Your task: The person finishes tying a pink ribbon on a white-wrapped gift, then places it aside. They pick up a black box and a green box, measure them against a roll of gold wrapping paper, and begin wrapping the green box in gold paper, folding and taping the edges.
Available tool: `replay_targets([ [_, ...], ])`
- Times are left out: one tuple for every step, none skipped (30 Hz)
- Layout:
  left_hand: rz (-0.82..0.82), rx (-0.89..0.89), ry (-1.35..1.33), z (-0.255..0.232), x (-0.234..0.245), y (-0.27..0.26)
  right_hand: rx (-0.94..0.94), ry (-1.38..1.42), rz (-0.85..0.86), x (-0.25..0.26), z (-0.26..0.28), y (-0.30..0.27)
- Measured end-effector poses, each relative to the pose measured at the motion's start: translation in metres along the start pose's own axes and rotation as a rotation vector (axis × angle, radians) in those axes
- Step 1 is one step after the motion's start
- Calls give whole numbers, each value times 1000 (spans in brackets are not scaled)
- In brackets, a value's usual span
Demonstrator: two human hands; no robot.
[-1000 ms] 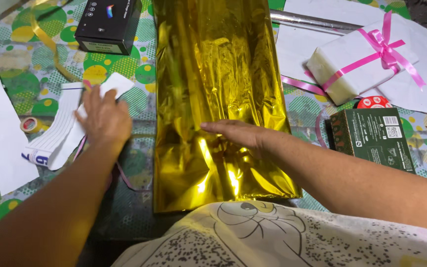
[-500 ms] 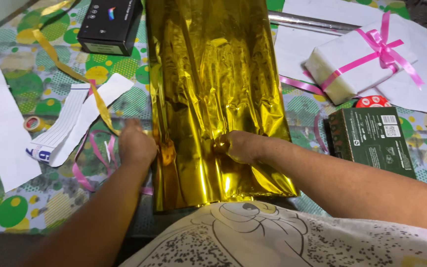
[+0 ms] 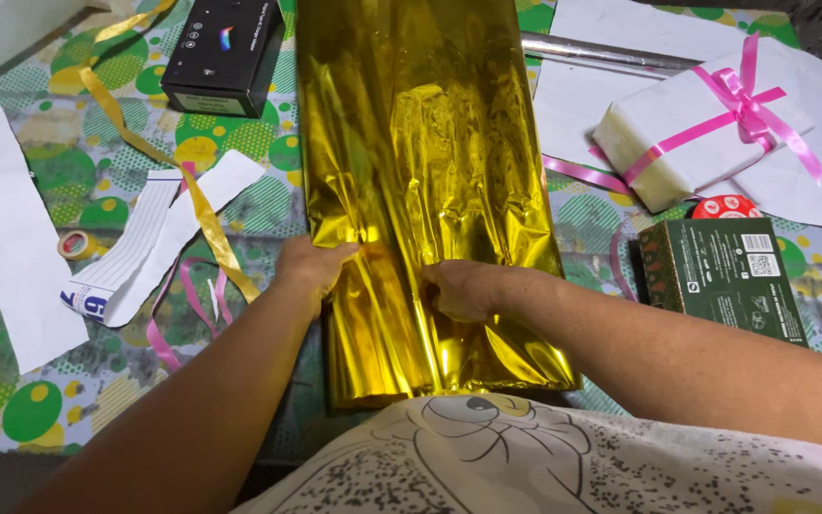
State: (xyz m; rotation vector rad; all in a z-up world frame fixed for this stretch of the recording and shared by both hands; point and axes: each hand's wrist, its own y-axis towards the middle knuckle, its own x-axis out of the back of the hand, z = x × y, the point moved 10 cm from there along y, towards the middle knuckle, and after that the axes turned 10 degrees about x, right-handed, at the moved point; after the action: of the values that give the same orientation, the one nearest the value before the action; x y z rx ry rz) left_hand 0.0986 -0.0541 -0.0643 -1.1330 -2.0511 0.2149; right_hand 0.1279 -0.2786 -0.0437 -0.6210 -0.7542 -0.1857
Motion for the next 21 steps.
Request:
replay_targets([
  [-72, -15, 65, -9, 11, 0, 28, 5, -27, 2, 3, 0],
  [-142, -31, 127, -19, 18, -2, -9, 12, 2, 0, -2, -1],
  [-166, -98, 201, -34, 21, -5, -45, 19, 31, -3, -5, -2],
  [-191, -163, 276, -47, 26, -11, -80, 26, 62, -7, -8, -4],
  [-215, -228, 351, -58, 29, -18, -91, 68, 71, -9, -10, -6],
  [-241, -311, 310, -71, 31, -29, -99, 109, 80, -10, -10, -7],
  [-265, -393, 268, -84, 32, -42, -108, 151, 89, -12, -11, -7],
  [-291, -475, 224, -96, 32, -55, 9, 115, 65, -7, 0, -4],
  [-257, -449, 257, -99, 25, -60, 127, 79, 41, -3, 12, -4],
  [-225, -422, 289, -103, 17, -64, 245, 41, 20, 2, 23, -5],
  [-192, -395, 320, -105, 11, -67, 320, 122, 13, 3, 32, -6],
  [-263, -488, 326, -116, 17, -77, 394, 203, 6, 4, 42, -8],
  [-334, -581, 331, -126, 21, -87, 469, 285, -2, 6, 51, -11],
  [-403, -677, 335, -135, 25, -97, 271, 319, 30, 1, 35, -9],
  [-474, -771, 357, -144, 28, -107, 72, 350, 63, -5, 20, -10],
  [-546, -862, 379, -150, 31, -117, -125, 380, 101, -13, 6, -15],
  [-619, -952, 401, -155, 34, -128, -80, 312, 87, -8, 12, -13],
  [-475, -976, 461, -155, 22, -126, -30, 244, 75, -3, 19, -10],
  [-329, -996, 518, -154, 6, -127, 20, 175, 62, 1, 27, -7],
  [-183, -1014, 571, -153, -10, -130, 39, 106, 83, 0, 31, -5],
  [-82, -897, 644, -145, -19, -121, 57, 37, 104, -1, 34, -3],
])
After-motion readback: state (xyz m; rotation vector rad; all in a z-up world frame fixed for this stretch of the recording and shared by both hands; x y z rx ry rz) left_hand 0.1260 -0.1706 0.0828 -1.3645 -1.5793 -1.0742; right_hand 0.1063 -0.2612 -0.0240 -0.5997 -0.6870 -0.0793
